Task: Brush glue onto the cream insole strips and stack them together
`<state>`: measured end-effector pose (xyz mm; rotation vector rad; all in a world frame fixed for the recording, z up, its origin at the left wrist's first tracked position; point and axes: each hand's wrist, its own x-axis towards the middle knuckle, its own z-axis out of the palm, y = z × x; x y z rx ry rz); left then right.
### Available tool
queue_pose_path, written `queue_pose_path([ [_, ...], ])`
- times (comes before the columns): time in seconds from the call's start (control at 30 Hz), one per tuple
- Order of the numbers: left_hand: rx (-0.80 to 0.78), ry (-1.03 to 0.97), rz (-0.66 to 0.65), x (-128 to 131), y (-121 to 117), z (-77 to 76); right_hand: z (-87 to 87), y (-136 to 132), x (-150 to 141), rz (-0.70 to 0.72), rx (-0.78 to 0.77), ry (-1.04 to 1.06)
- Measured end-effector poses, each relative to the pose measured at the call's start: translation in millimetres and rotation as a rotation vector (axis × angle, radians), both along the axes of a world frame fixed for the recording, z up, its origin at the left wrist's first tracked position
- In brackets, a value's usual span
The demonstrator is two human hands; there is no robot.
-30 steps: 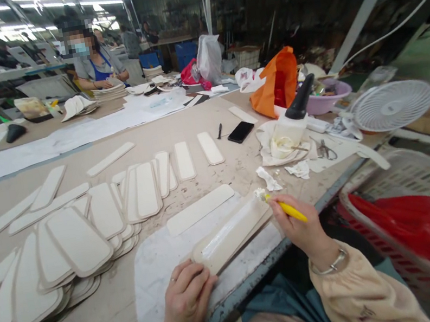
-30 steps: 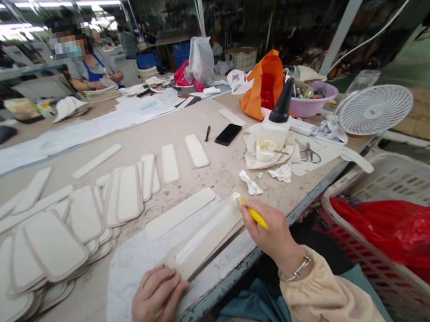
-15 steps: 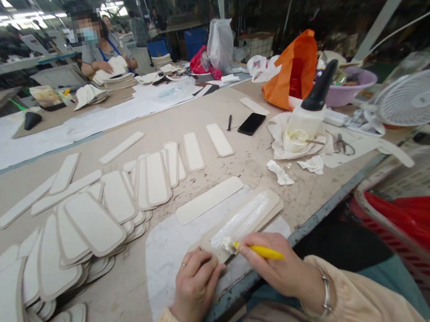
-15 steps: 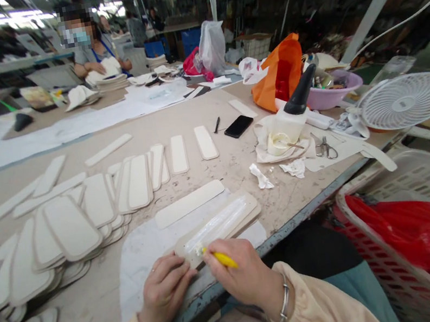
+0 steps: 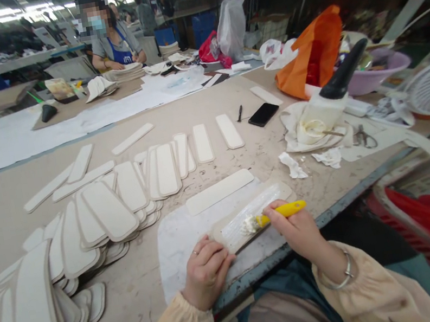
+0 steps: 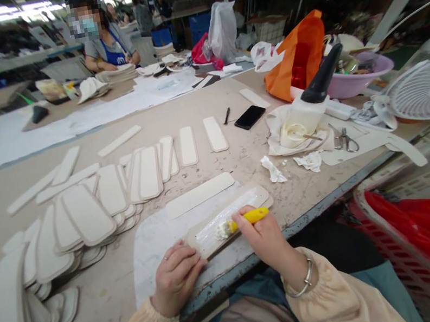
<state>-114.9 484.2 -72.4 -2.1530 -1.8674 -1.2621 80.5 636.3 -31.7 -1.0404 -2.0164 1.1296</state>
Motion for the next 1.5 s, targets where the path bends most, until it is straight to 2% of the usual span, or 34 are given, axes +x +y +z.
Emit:
queue_pose_path([
  [0.1,-0.009,-0.005,0.01,-0.2,-0.7,0.0,2.1,18.1,18.6,-0.156,0.148,-0.039],
  [0.17,-0.007,-0.002,0.009,-0.5,-0.7,-0.1,1.7,18.7,24.3,-0.186,0.117,-0.008],
  [0.23,-0.001,0.007,0.003,-0.7,-0.2,-0.1,0.0,9.6,21.8,-0.122,-0.024,0.074],
  [0.3,0.004,0.017,-0.005,-0.9,0.6,0.2,-2.3,-2.3,13.6,0.0,-0.168,0.136],
  [0.37,0.004,0.026,-0.008,-1.0,1.4,0.6,-4.1,-7.9,5.7,0.092,-0.212,0.128],
  [0.43,0.005,0.034,-0.008,-1.3,1.8,0.8,-4.3,-1.5,4.6,0.077,-0.152,0.077],
  [0.63,0.023,0.049,-0.024,-1.7,2.2,1.1,-0.8,54.2,41.5,-0.276,0.203,-0.103],
  [0.73,0.031,0.054,-0.021,-1.9,2.7,0.9,-0.7,61.6,53.1,-0.372,0.311,-0.097],
  [0.83,0.036,0.058,-0.022,-2.1,3.3,0.4,-1.6,50.3,46.7,-0.364,0.237,0.019],
  [0.93,0.043,0.062,-0.038,-2.1,3.9,0.1,-4.6,38.4,30.4,-0.239,0.08,0.127],
  [1.03,0.045,0.075,-0.039,-2.1,4.6,0.0,-9.2,40.6,20.0,-0.139,0.031,0.086],
  [1.23,0.059,0.082,-0.037,-2.6,5.0,-0.7,-12.0,65.4,39.2,-0.375,0.239,0.002],
  [1.33,0.056,0.082,-0.038,-2.9,4.9,-1.0,-9.7,63.7,46.4,-0.436,0.216,0.054],
  [1.4,0.053,0.086,-0.037,-2.9,4.8,-1.0,-8.0,57.0,44.1,-0.398,0.142,0.125],
  [1.5,0.04,0.088,-0.019,-1.8,4.1,0.3,-6.7,43.4,33.5,-0.231,-0.021,0.231],
])
